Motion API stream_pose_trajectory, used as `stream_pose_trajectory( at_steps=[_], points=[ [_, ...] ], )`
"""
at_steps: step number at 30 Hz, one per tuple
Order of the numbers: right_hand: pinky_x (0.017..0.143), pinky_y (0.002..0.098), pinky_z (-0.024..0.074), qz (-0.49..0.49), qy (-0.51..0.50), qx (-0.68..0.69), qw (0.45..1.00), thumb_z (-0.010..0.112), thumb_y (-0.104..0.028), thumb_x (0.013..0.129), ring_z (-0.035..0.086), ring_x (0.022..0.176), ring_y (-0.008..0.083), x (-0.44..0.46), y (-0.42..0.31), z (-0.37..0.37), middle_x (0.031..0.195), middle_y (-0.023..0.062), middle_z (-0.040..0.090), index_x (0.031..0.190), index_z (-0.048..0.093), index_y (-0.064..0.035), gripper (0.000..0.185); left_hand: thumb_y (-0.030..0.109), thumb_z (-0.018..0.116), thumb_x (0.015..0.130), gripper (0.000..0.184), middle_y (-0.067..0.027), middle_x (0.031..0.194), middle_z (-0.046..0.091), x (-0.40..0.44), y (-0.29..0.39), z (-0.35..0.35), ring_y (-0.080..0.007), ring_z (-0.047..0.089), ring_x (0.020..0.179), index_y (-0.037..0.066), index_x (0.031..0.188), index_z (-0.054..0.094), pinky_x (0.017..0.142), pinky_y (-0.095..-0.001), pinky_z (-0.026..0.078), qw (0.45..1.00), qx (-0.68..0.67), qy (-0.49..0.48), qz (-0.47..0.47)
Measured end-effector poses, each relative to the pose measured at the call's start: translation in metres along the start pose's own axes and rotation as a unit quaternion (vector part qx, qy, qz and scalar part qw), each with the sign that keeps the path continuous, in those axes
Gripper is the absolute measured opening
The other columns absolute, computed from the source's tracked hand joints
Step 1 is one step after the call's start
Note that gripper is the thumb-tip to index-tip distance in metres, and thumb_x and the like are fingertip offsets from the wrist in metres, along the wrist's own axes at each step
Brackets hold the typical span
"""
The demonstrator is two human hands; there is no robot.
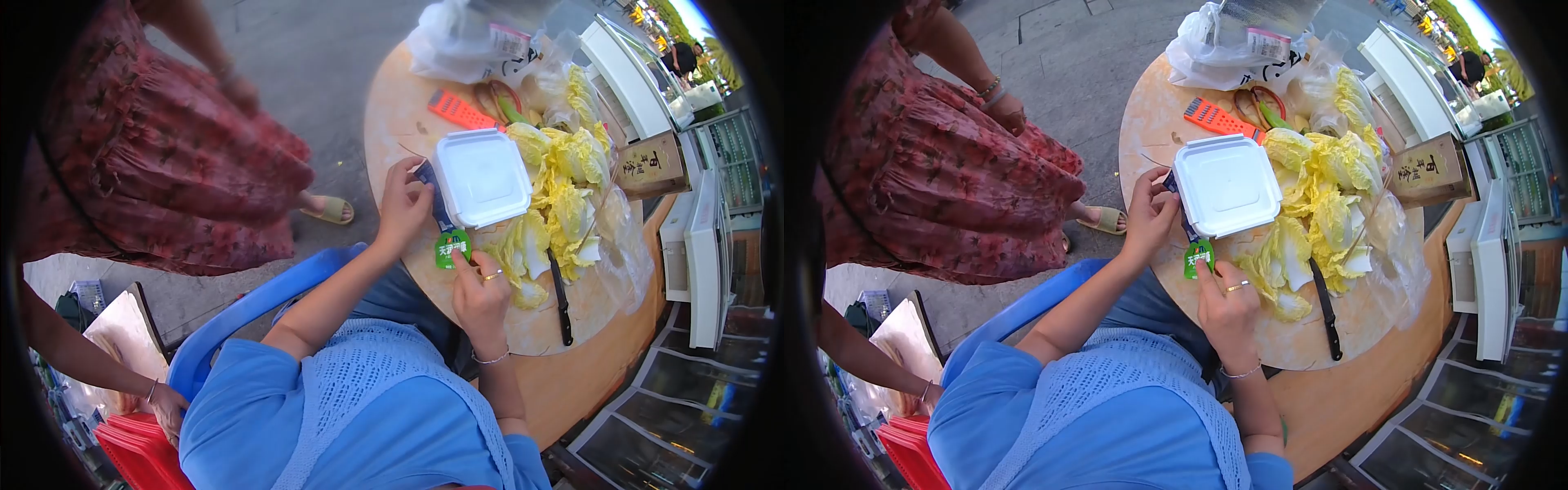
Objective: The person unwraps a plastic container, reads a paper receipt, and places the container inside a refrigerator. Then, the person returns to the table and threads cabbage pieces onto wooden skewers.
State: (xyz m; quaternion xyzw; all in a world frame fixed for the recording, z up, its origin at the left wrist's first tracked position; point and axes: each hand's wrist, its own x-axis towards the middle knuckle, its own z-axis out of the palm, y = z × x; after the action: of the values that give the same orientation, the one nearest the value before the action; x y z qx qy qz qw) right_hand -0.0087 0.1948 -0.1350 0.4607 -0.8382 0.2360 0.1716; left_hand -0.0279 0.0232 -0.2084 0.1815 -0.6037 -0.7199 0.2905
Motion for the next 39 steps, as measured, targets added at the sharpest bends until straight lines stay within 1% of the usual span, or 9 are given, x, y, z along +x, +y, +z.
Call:
stream_pose_trajectory(
  at_steps=[4,6,15,22,24,30,33,35,39],
  points=[
    [0.061,0.0358,0.0470,0.041,-0.024,-0.002,0.999,0.059,0.005,0.071,0.058,0.073,0.0284,-0.002,-0.001,-0.002,0.089,0.0140,0.056,0.103,0.065,-0.0013,0.033,0.005,0.056,0.087,0.031,-0.0069,0.108,0.052,0.007,0.002,-0.003,-0.0099,0.052,0.096,0.000,0.116,0.045,0.071,-0.0227,0.049,0.991,0.109,0.059,0.049],
    [0.062,0.0361,0.0471,0.055,-0.027,0.007,0.998,0.059,0.005,0.071,0.058,0.075,0.0290,-0.005,0.000,0.000,0.090,0.0143,0.056,0.103,0.064,-0.0008,0.033,0.004,0.055,0.085,0.033,-0.0119,0.112,0.051,0.010,-0.004,-0.011,-0.0177,0.055,0.098,0.000,0.118,0.047,0.071,-0.0253,0.050,0.998,0.038,-0.052,-0.021],
    [0.071,0.0352,0.0494,0.143,0.001,0.093,0.985,0.058,0.003,0.074,0.059,0.083,0.0282,-0.014,-0.001,-0.007,0.102,0.0159,0.055,0.105,0.061,0.0009,0.031,0.023,0.042,0.094,0.040,-0.0150,0.123,0.050,0.005,0.002,-0.002,-0.0225,0.049,0.112,0.002,0.129,0.043,0.097,-0.0303,0.035,0.999,-0.013,-0.011,0.030],
    [0.079,0.0371,0.0471,0.125,0.076,0.073,0.987,0.060,0.004,0.073,0.056,0.094,0.0301,0.002,0.011,-0.033,0.107,0.0160,0.054,0.105,0.060,0.0003,0.032,0.022,0.047,0.091,0.041,-0.0140,0.126,0.048,0.003,0.036,-0.010,-0.0235,0.045,0.118,0.000,0.127,0.043,0.099,-0.0358,0.034,0.990,0.066,-0.007,0.127],
    [0.080,0.0377,0.0465,0.111,0.085,0.056,0.989,0.061,0.003,0.073,0.055,0.095,0.0306,0.017,0.016,-0.036,0.107,0.0159,0.054,0.106,0.059,0.0001,0.033,0.019,0.050,0.090,0.041,-0.0139,0.126,0.047,0.006,0.045,-0.008,-0.0229,0.045,0.118,0.000,0.125,0.044,0.099,-0.0372,0.035,0.995,0.000,-0.064,0.076],
    [0.079,0.0365,0.0463,0.093,0.108,0.054,0.988,0.065,-0.002,0.074,0.055,0.093,0.0303,0.037,0.030,-0.037,0.104,0.0153,0.056,0.106,0.057,0.0003,0.033,0.021,0.056,0.087,0.034,-0.0123,0.102,0.061,0.052,0.060,-0.002,-0.0191,0.058,0.096,-0.001,0.113,0.055,0.084,-0.0317,0.045,0.993,0.066,-0.076,0.064],
    [0.070,0.0333,0.0490,0.222,0.079,0.129,0.963,0.065,-0.011,0.080,0.060,0.076,0.0268,0.034,0.037,-0.032,0.087,0.0141,0.060,0.096,0.059,0.0007,0.021,0.027,0.061,0.084,0.034,-0.0081,0.086,0.062,0.088,0.078,0.003,-0.0118,0.057,0.073,-0.002,0.103,0.060,0.065,-0.0267,0.047,0.939,0.254,-0.213,0.090],
    [0.054,0.0304,0.0483,0.354,-0.035,0.235,0.905,0.063,-0.028,0.084,0.058,0.055,0.0212,0.039,0.041,-0.030,0.067,0.0113,0.060,0.085,0.060,0.0029,0.031,0.028,0.062,0.084,0.032,-0.0064,0.080,0.062,0.102,0.093,0.010,-0.0113,0.056,0.068,-0.001,0.098,0.061,0.061,-0.0266,0.046,0.912,0.303,-0.272,0.054],
    [0.043,0.0280,0.0418,0.411,-0.027,0.424,0.806,0.064,-0.042,0.083,0.054,0.047,0.0128,0.048,0.045,-0.003,0.059,0.0092,0.059,0.077,0.060,0.0072,0.049,0.030,0.061,0.083,0.032,-0.0055,0.061,0.057,0.111,0.102,0.017,-0.0107,0.052,0.055,-0.001,0.081,0.062,0.051,-0.0272,0.041,0.861,0.379,-0.330,0.072]
  ],
)
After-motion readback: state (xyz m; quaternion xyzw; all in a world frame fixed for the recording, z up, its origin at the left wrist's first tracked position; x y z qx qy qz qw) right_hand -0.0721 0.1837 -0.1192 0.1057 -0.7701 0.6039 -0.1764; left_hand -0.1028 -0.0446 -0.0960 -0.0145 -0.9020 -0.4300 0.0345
